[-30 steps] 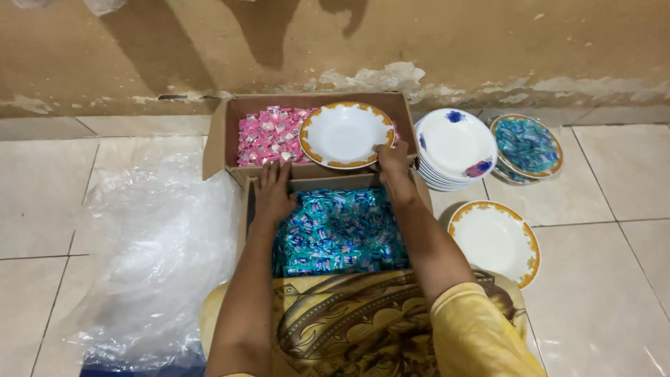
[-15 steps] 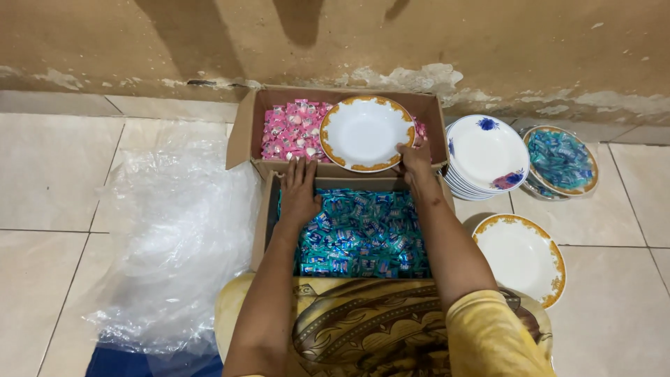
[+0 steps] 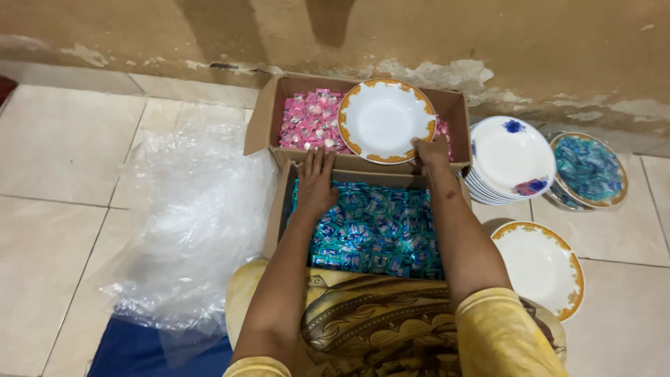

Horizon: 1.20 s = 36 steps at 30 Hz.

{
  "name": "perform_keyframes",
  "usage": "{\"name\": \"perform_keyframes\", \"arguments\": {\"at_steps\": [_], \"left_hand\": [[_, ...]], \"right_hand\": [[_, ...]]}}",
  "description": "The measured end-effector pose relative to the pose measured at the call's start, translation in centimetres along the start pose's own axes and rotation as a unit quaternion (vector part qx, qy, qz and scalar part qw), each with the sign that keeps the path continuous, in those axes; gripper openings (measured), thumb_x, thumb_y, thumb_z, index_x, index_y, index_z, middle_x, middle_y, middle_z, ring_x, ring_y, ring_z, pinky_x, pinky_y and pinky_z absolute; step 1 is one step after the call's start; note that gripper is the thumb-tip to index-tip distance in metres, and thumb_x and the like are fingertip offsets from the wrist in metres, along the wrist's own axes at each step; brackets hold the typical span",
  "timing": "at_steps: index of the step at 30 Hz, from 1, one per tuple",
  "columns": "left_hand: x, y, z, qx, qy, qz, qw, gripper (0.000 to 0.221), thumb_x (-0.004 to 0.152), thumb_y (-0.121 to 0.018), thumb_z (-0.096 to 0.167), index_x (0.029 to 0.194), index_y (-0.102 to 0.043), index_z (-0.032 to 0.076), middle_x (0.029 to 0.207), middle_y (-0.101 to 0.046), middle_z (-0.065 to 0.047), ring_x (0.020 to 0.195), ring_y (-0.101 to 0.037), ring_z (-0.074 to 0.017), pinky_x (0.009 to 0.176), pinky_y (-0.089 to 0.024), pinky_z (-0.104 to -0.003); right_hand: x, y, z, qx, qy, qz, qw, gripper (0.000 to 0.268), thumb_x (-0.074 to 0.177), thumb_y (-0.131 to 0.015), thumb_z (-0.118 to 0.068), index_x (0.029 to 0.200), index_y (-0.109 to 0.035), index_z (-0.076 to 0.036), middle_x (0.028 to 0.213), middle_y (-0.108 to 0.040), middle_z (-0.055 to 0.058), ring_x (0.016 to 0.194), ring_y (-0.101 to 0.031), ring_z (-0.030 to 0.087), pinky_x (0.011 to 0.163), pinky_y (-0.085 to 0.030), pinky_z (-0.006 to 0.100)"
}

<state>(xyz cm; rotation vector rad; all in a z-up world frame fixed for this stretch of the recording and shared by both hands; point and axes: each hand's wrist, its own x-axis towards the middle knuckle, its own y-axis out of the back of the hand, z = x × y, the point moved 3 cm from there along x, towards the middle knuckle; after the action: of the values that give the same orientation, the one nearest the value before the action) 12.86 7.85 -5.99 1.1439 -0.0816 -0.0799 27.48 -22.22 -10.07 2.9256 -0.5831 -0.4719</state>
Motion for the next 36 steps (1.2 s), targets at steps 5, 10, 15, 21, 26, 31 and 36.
{"name": "perform_keyframes", "arguments": {"at_steps": [5,10,15,21,26,31,36], "left_hand": [[-0.6,-0.1,-2.3,-0.028,-0.066,0.135,0.988,0.07,0.086,-0.066,0.015,0.152,-0.044,0.018,0.16,-0.034,-0.018,0.151,-0.026,-0.04,0.117,-0.032,-0.056],[-3.9,3.4,-10.0,-0.123,-0.073,0.343,0.929,0.043,0.085,-0.063,-0.002,0.127,-0.07,0.004,0.13,-0.059,-0.026,0.13,-0.052,-0.0488,0.111,-0.043,-0.053],[-10.6,2.1,-23.4,0.044,0.433,0.171,0.884,0.077,0.1,-0.062,0.036,0.164,-0.024,0.019,0.17,-0.016,-0.02,0.156,0.002,-0.0406,0.123,-0.01,-0.067],[-14.8,-9.5,-34.6,0.038,0.463,0.037,0.885,0.018,0.087,-0.075,0.027,0.105,-0.076,0.026,0.096,-0.072,0.002,0.095,-0.073,-0.0274,0.079,-0.058,-0.043],[-15.1,-1.1,-26.4,-0.03,0.393,0.242,0.887,0.008,0.098,-0.065,0.014,0.098,-0.068,0.022,0.085,-0.07,0.004,0.086,-0.072,-0.0266,0.079,-0.057,-0.043],[-15.5,7.5,-21.1,0.003,0.223,0.373,0.901,0.012,0.105,-0.065,0.01,0.109,-0.072,0.019,0.099,-0.074,0.002,0.097,-0.069,-0.024,0.089,-0.052,-0.041],[-16.5,12.0,-14.6,0.026,0.036,0.371,0.928,0.024,0.098,-0.065,-0.003,0.107,-0.072,0.017,0.096,-0.07,0.003,0.103,-0.067,-0.021,0.091,-0.047,-0.035]], "right_hand": [[0.1,1.2,-0.1,-0.28,0.068,-0.028,0.957,0.055,0.079,-0.085,-0.042,0.118,-0.065,-0.009,0.102,-0.072,0.014,0.098,-0.072,0.033,0.074,-0.059,0.05],[-9.2,3.2,-5.1,-0.331,0.069,-0.08,0.938,0.081,0.084,-0.077,-0.055,0.151,-0.045,-0.022,0.129,-0.068,0.011,0.126,-0.061,0.034,0.108,-0.047,0.05],[-10.6,4.1,-4.9,-0.284,0.125,-0.075,0.948,0.075,0.099,-0.067,-0.041,0.159,-0.036,-0.008,0.136,-0.062,0.027,0.133,-0.054,0.043,0.113,-0.042,0.055],[-8.1,3.4,-2.3,-0.316,0.112,-0.076,0.939,0.082,0.095,-0.065,-0.057,0.161,-0.033,-0.02,0.146,-0.057,0.019,0.136,-0.053,0.035,0.116,-0.041,0.048],[-9.5,3.4,-2.7,-0.248,0.125,-0.077,0.957,0.081,0.096,-0.069,-0.052,0.16,-0.034,-0.017,0.143,-0.059,0.017,0.131,-0.058,0.032,0.109,-0.048,0.049],[-11.7,3.8,-3.5,-0.004,0.126,-0.12,0.985,0.077,0.102,-0.069,-0.022,0.16,-0.023,-0.002,0.133,-0.056,0.014,0.107,-0.066,0.022,0.074,-0.065,0.033],[-11.5,5.6,-3.1,-0.18,0.205,0.021,0.962,0.056,0.096,-0.07,-0.041,0.149,-0.054,-0.026,0.133,-0.066,0.017,0.123,-0.062,0.037,0.103,-0.051,0.049]]}}
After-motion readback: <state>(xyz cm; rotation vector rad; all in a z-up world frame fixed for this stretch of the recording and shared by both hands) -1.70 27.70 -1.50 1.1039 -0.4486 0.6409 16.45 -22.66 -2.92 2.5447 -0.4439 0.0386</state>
